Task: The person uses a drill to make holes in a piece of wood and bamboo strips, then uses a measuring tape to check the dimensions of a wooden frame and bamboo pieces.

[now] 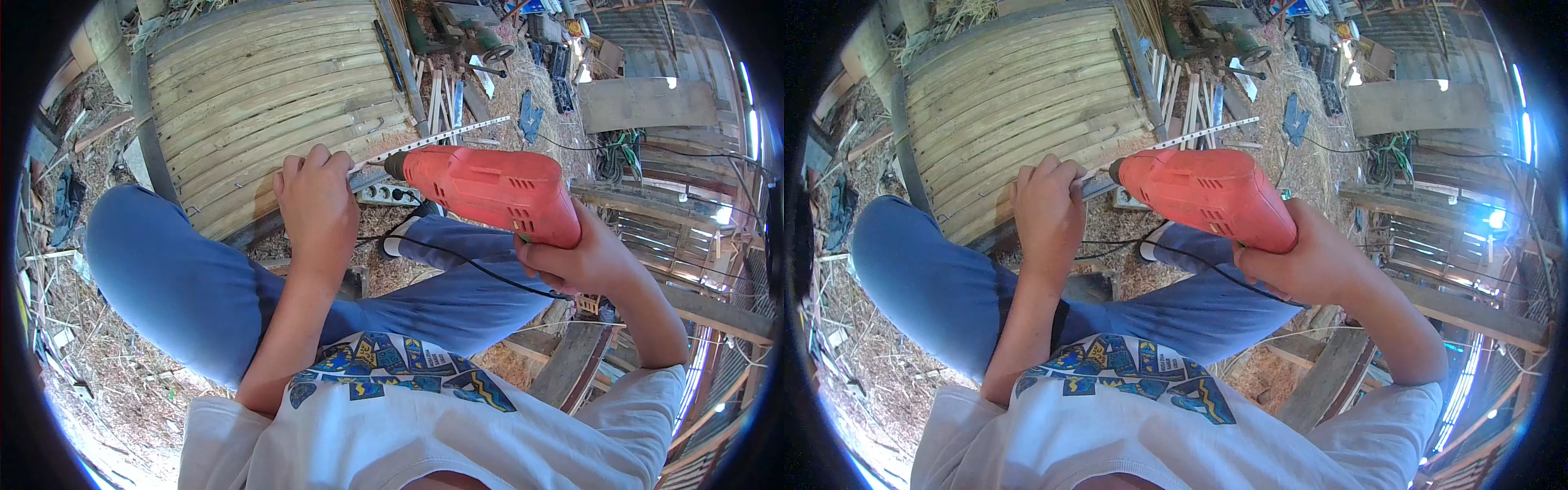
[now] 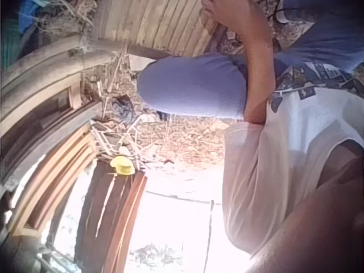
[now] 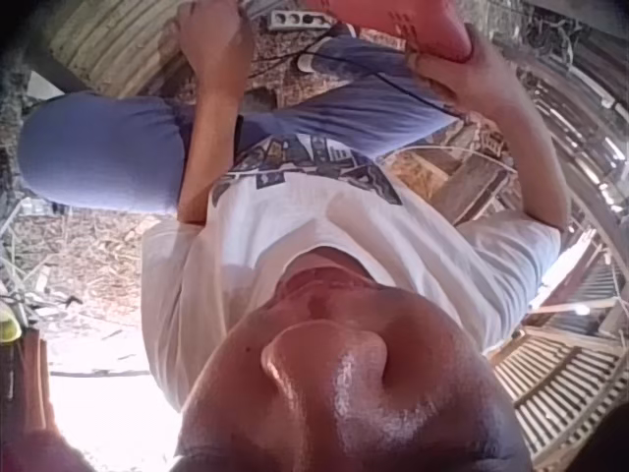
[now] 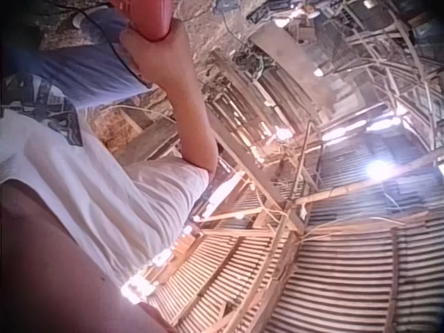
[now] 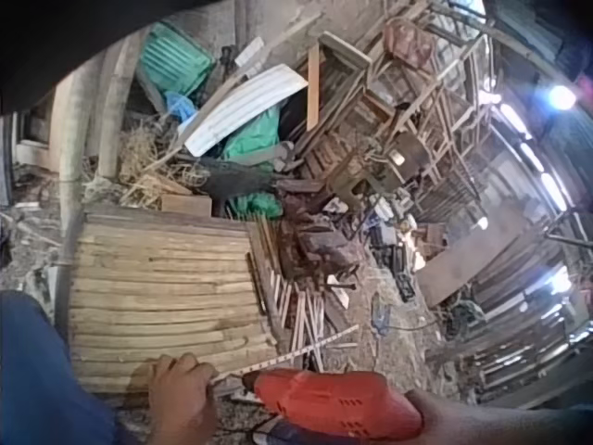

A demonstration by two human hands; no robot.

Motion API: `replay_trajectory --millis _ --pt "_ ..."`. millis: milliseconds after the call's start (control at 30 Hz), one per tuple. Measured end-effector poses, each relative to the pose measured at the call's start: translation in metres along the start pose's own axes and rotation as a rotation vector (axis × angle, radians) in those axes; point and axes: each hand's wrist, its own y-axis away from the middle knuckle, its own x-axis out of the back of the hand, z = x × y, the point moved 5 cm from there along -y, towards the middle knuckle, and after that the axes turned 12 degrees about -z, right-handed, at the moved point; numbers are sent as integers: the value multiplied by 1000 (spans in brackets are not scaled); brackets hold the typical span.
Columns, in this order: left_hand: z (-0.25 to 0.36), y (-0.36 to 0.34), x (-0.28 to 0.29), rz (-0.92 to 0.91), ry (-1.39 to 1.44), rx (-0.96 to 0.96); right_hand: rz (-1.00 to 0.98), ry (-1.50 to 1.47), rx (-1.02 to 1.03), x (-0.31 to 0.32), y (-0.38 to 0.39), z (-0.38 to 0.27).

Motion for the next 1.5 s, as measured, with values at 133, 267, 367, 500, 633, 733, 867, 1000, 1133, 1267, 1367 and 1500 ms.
replay_trajectory --millis 133,267,367,500,633,733,867,1000,1133,1267,1367,1500 --pt "1 1 3 19 10 -14 30 1 17 -2 1 -6" --pt "-1 1 3 34 15 -16 -52 -99 10 -3 -2 -8" --pt "-2 1 2 23 -9 -17 3 -85 19 -1 -4 -2" --pt "0 0 2 14 18 -25 93 7 61 1 -3 13" --pt "0 1 3 16 15 -25 48 -48 23 -3 0 -2" --pt "0 1 2 17 20 -29 10 -64 20 -6 -1 -6" --pt "0 1 2 23 24 -29 -40 -84 41 -5 0 -6" --pt "-1 2 4 63 8 -29 -50 -97 119 -4 -3 -7" --pt "-3 2 2 31 33 -9 -57 -141 148 -6 0 -6" --pt "-5 3 3 46 35 -22 -15 -55 117 -10 1 2" --pt "-5 2 3 27 35 -15 -60 -118 163 -14 4 0" --pt "-4 3 3 53 22 -39 -11 -111 197 -11 4 5"
